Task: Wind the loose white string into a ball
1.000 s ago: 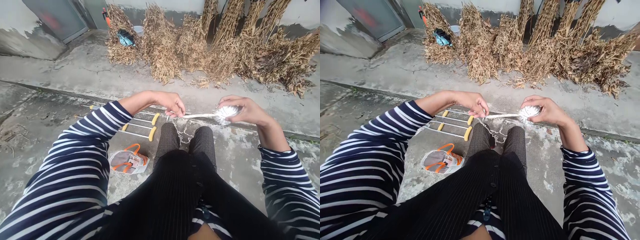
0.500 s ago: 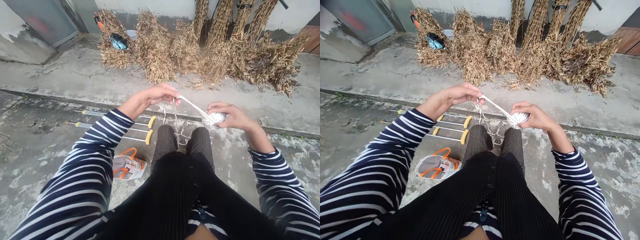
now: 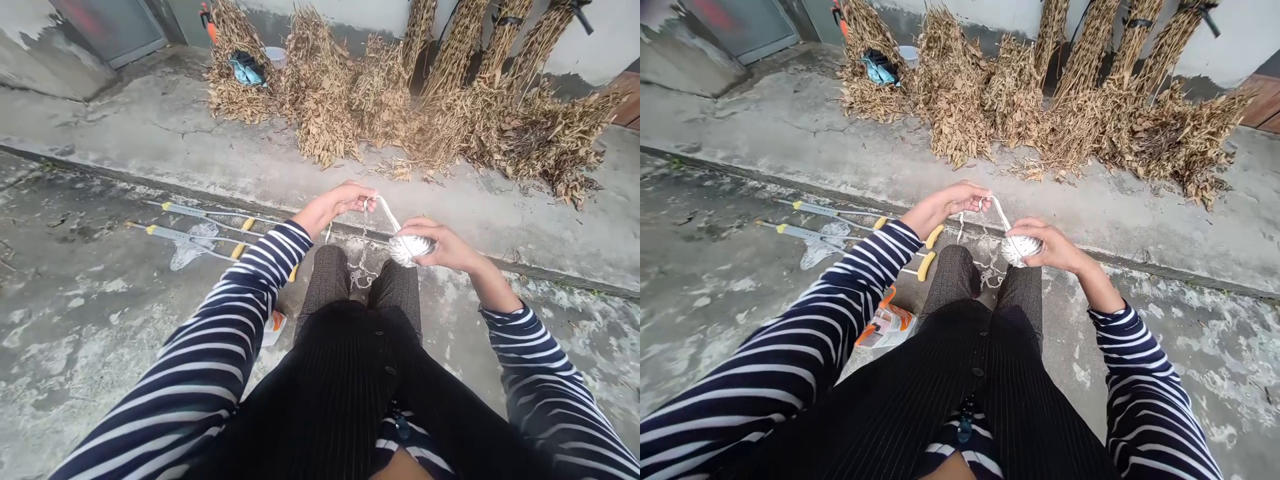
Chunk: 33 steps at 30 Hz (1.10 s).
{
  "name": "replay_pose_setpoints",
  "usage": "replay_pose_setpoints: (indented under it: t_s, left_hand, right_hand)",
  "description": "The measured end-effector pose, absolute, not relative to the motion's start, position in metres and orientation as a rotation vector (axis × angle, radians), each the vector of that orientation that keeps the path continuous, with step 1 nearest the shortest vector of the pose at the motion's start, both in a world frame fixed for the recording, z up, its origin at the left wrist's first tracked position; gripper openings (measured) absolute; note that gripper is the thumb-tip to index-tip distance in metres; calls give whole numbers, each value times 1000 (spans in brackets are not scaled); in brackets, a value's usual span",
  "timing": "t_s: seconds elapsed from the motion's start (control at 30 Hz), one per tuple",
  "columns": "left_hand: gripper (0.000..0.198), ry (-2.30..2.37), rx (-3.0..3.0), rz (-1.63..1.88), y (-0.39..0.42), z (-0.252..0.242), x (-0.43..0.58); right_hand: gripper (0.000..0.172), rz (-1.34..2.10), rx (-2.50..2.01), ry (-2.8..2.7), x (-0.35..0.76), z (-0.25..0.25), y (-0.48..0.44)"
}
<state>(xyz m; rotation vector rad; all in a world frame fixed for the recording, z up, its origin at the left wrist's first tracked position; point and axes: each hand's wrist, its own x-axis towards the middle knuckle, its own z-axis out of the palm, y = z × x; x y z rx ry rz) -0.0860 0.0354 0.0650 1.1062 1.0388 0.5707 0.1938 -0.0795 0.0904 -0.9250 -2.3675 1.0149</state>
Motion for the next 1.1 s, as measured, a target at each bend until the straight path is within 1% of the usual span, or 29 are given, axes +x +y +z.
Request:
replay_pose_setpoints:
  t_s: [0.07,0.17,0.23,0.27,0.3,0.4,0.53,0.6,0.67,0.77,0.8,0.9,1.1]
  left_hand:
    - [23,1096,1272,401,46,64,-88]
    - [22,1124,1475,184,56,61,-79]
    - [11,1129,1549,242,55,57,-67]
    - [4,1117,1566,339,50,54,-61]
    - [4,1090,1562,460,44,52,-56]
    - [22,900,1421,767,14,45,-50]
    - [40,634,1226,878,-20,42,-54]
    - [44,619,1214,929,-25,42,-53]
    - [38,670,1235,984,-22,40,-49]
    - [19,786,1269,1034,-16,37,-43]
    - [16,825,1271,1045,-14,36,-42]
    - [16,892,1234,1045,-14,34,-39]
    - [7,876,1071,1075,-17,36,-30]
  right_hand:
    - [47,1079,-933,-2293,190,84,-79]
    - [47,1174,-939,-2116,180,79,-78]
    - [49,1236,-923,-1961,173,77,-76]
    - [51,1266,-919,-1871,170,77,-76]
    - [53,1300,-922,-1779,167,78,-75]
    - [57,1426,-956,-1502,164,83,-73]
    - [62,1547,-993,-1241,165,89,-66]
    - [64,1584,-1006,-1201,163,89,-63]
    - [64,1612,-1000,-1187,159,88,-60]
    - [65,1615,-990,-1153,152,88,-59]
    - [66,1608,-994,-1138,150,89,-59]
    - [65,1579,-1017,-1109,145,97,-60]
    - [62,1487,-1084,-1097,144,126,-57]
